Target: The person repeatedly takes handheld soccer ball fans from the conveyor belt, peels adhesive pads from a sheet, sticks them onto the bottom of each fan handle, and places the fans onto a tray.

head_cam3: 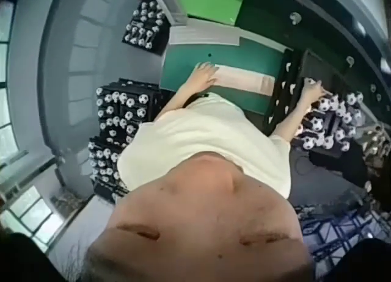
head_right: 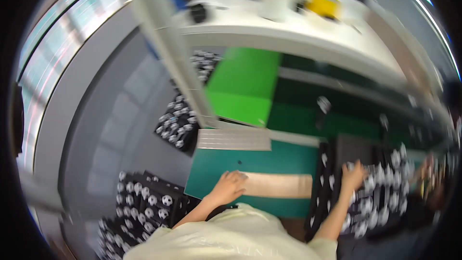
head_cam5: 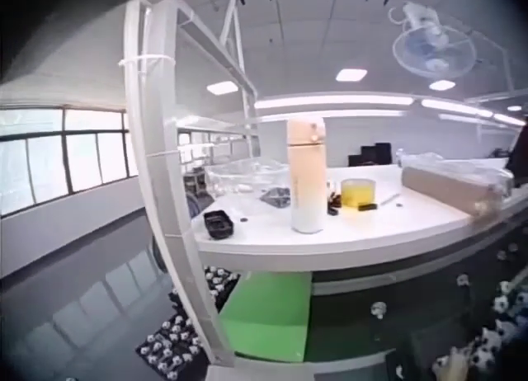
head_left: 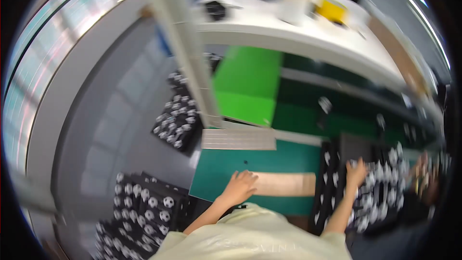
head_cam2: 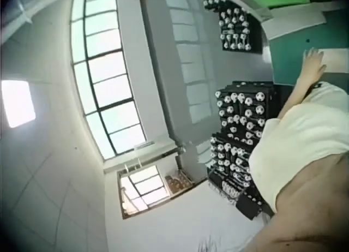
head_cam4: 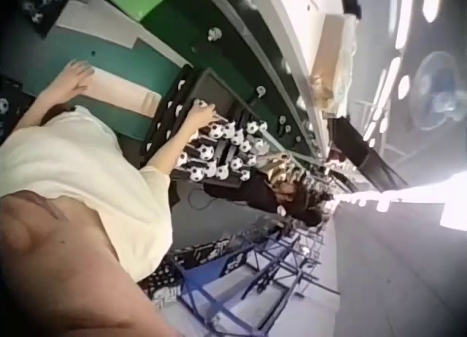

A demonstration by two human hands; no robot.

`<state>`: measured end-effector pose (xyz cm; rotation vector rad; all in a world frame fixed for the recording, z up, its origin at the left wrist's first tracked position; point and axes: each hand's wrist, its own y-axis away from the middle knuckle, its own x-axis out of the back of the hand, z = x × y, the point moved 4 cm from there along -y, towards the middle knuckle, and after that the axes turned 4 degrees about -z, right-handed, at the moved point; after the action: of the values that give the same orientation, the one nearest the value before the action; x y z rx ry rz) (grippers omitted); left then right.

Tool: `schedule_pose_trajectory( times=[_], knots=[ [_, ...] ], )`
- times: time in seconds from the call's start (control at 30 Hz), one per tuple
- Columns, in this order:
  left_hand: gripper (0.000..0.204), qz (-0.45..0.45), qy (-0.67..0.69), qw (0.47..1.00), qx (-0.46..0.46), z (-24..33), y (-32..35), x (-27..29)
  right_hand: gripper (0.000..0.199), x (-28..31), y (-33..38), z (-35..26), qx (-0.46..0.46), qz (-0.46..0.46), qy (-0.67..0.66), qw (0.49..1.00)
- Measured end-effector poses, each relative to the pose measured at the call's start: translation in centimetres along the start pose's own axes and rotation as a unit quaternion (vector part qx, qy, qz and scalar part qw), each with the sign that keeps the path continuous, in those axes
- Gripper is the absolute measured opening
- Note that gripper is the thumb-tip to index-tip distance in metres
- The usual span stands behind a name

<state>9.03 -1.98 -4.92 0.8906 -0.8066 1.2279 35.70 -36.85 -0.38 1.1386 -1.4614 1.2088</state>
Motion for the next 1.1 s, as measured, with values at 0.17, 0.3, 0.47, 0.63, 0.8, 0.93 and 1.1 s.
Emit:
schedule_pose_trajectory(
  times=[0.17,0.3,0.47,0.63,0.8,0.93,1.1],
  knots=[
    [0.053,-0.010,0.296,0.955,-0.021,2.2,-2.1,-0.4,0.032,7.3,4.9,-4.2,0.064,0.193,-0.291,0.935],
    [0.062,-0.012,0.725,0.689,0.013,3.8,-5.0,0.3,0.031,9.5,11.8,-11.6,0.304,0.005,-0.496,0.813],
    [0.043,0.154,0.864,0.474,0.070,0.1,-4.7,5.0,0.044,4.8,19.4,-18.8,0.466,-0.263,-0.600,0.595],
    [0.030,0.427,0.743,0.494,0.146,-5.8,2.8,5.7,0.038,-11.3,20.3,-19.5,0.128,-0.428,-0.544,0.710],
    [0.030,0.484,0.684,0.513,0.187,-7.6,7.4,4.9,0.026,-18.6,22.9,-22.8,0.243,-0.317,-0.352,0.847],
    [0.031,0.479,0.668,0.540,0.179,-6.8,8.2,4.6,0.016,-19.1,23.6,-25.0,0.263,-0.241,-0.281,0.891],
    [0.030,0.472,0.659,0.558,0.177,-6.2,7.7,4.6,0.014,-19.7,23.8,-25.1,0.259,-0.227,-0.272,0.898]
  ],
)
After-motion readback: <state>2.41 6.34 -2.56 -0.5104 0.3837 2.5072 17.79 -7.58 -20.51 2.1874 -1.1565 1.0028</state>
